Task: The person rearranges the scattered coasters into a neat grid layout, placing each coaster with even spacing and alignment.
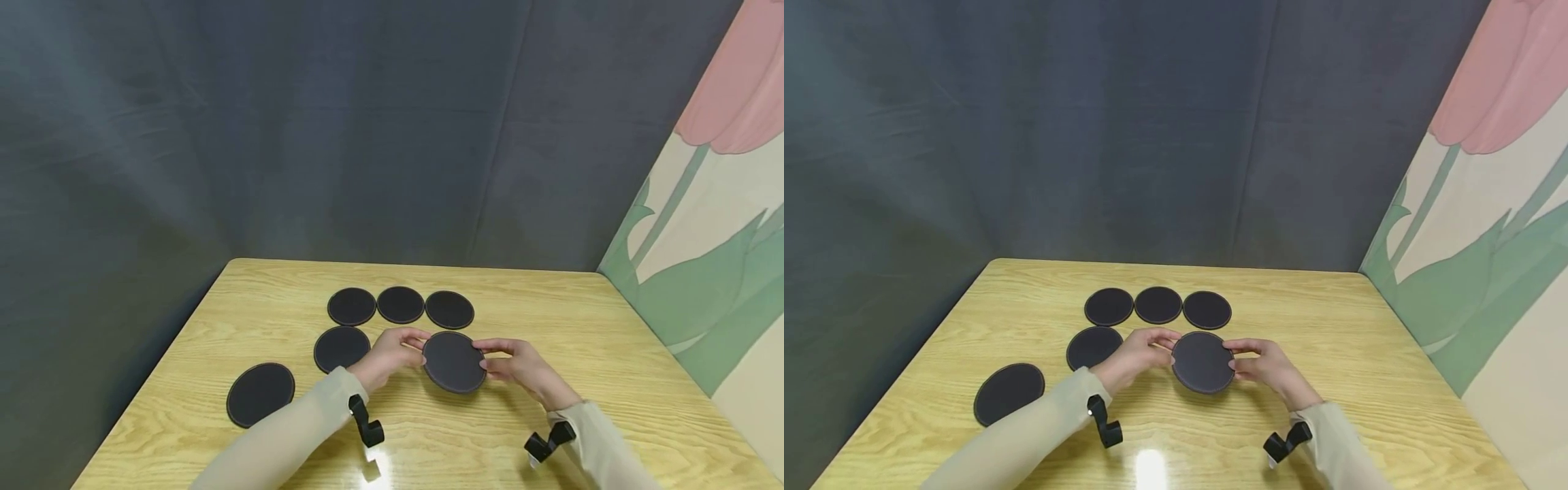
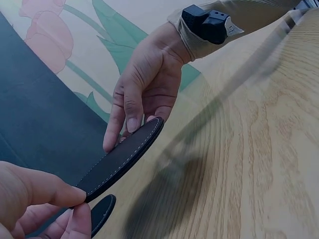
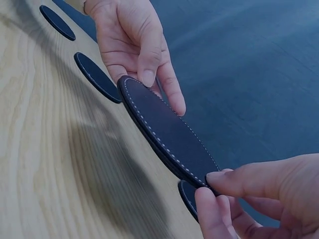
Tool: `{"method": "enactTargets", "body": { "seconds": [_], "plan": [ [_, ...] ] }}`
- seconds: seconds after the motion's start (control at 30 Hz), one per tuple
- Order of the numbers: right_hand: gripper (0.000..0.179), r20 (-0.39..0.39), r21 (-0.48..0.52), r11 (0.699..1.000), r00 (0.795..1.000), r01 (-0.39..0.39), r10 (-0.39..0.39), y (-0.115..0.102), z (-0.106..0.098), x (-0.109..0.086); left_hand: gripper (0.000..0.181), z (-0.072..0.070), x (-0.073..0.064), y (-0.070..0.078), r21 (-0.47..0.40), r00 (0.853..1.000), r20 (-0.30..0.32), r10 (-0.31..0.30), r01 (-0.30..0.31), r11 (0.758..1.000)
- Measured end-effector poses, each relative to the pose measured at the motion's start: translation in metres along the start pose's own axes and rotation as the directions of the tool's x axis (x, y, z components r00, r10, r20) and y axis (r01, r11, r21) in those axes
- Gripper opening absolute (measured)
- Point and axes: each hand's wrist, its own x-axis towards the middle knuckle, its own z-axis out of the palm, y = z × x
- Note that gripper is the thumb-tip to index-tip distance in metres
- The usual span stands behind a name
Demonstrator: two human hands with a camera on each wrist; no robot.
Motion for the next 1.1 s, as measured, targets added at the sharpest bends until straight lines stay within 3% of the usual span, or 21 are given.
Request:
{"method": "enactTargets", "body": {
  "seconds": [0.33,1.1],
  "plan": [
    [0.047,0.049,-0.004,1.000,0.999,0.025,-0.024,-0.008,0.017,0.014,0.049,-0.023,-0.011,-0.001,0.041,1.000,-0.017,-0.013,0.014,0.999],
    [0.042,0.018,0.000,1.000,1.000,0.007,-0.007,-0.018,0.048,0.052,0.045,-0.061,-0.016,-0.003,0.116,0.996,-0.089,-0.030,0.040,0.992]
  ]
}}
